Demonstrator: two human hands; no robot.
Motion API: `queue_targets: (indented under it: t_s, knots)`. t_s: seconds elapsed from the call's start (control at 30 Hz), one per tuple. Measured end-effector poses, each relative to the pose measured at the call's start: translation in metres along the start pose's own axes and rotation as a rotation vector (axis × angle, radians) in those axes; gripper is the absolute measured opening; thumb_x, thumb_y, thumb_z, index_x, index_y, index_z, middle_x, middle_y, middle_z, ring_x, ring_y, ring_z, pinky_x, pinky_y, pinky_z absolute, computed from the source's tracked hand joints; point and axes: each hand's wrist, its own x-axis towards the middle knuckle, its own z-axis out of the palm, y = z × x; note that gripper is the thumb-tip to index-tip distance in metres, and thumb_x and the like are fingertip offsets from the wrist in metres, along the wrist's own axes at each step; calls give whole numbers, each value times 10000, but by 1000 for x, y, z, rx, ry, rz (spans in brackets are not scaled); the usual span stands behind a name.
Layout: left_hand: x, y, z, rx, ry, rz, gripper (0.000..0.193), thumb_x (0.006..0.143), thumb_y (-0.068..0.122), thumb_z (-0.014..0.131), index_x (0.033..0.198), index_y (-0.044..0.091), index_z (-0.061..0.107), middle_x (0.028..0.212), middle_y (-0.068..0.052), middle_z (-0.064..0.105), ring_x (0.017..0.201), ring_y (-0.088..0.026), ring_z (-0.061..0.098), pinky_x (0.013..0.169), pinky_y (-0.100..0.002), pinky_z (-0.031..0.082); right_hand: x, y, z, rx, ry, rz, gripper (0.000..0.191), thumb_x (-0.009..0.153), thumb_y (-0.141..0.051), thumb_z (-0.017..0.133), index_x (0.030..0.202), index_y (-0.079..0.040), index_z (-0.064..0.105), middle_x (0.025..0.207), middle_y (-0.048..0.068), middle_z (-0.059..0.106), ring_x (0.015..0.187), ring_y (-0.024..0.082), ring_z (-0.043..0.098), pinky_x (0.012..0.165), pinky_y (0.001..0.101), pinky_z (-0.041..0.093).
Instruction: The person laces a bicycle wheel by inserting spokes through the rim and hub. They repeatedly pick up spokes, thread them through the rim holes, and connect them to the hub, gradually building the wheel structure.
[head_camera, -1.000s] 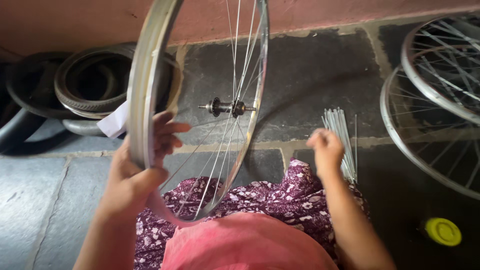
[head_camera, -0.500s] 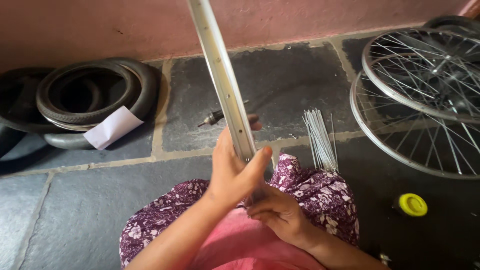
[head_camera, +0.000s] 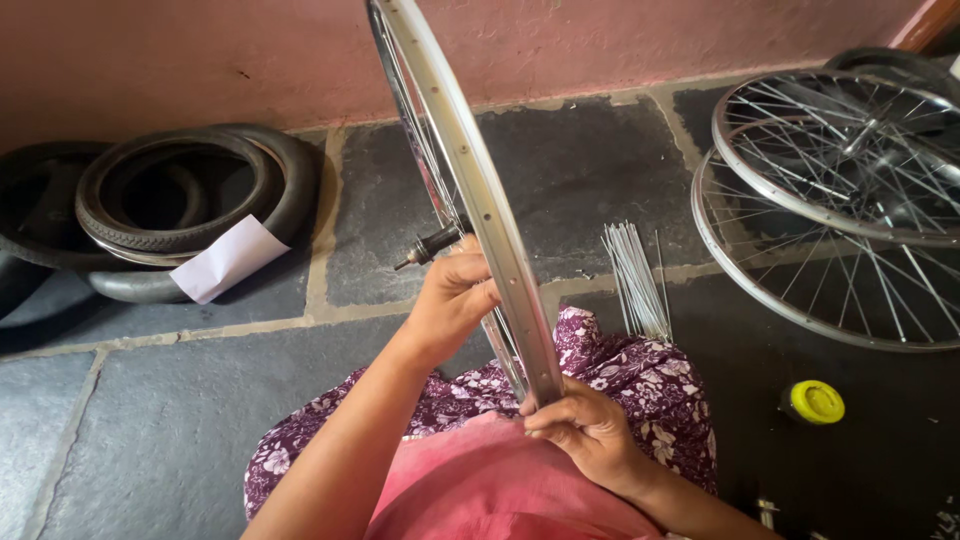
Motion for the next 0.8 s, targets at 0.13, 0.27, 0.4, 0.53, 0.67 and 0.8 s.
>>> queue_targets:
  t_s: [0.13, 0.27, 0.4, 0.53, 0.67, 0.8]
  knots:
    - [11, -9, 1, -8, 0, 65, 238, 1057, 232, 670, 1017, 13, 756, 972, -38, 665, 914, -150, 574, 827, -298, 484, -1, 1, -1, 13, -1, -19, 54, 961, -35, 719, 1012, -49, 715, 1075, 81, 688, 923, 162, 696, 803, 277, 611]
    - [0, -13, 18, -419, 21, -255, 247, 992, 266, 719, 972, 26, 772, 840, 0, 701, 758, -91, 604, 689, -256, 494, -8, 2, -2, -5, -26, -25, 65, 961, -53, 717, 1025, -60, 726, 1064, 65, 709, 881, 142, 717, 773, 257, 631]
    - [-8, -12, 27, -480, 23, -245, 246, 1007, 268, 719, 967, 30, 770, 861, 3, 702, 775, -87, 615, 706, -257, 504, -16, 2, -7, -17, -52, -47, 101, 932, -50, 736, 1031, -54, 757, 1081, 87, 718, 904, 160, 726, 782, 275, 646]
    - [3, -11, 24, -490, 120, -296, 209, 971, 240, 749, 976, 32, 753, 870, -15, 725, 766, -89, 620, 704, -250, 499, -12, -2, -9, 43, 41, 81, 99, 939, -4, 710, 1027, -42, 733, 1154, 105, 669, 962, 168, 705, 822, 285, 628]
    - [7, -12, 22, -564, 128, -263, 224, 973, 257, 761, 1011, 37, 749, 896, -15, 723, 778, -84, 606, 721, -246, 484, 2, -25, -23, -112, 340, 96, 130, 925, 42, 660, 1010, -36, 722, 1210, 120, 667, 992, 162, 707, 799, 263, 613]
    - [4, -15, 25, -611, 147, -205, 224, 991, 253, 767, 1012, 31, 752, 907, -38, 731, 773, -98, 593, 721, -265, 476, 34, -54, -37, -435, 466, -115, 144, 968, 84, 663, 1076, -8, 691, 1057, 85, 731, 928, 125, 731, 837, 243, 612]
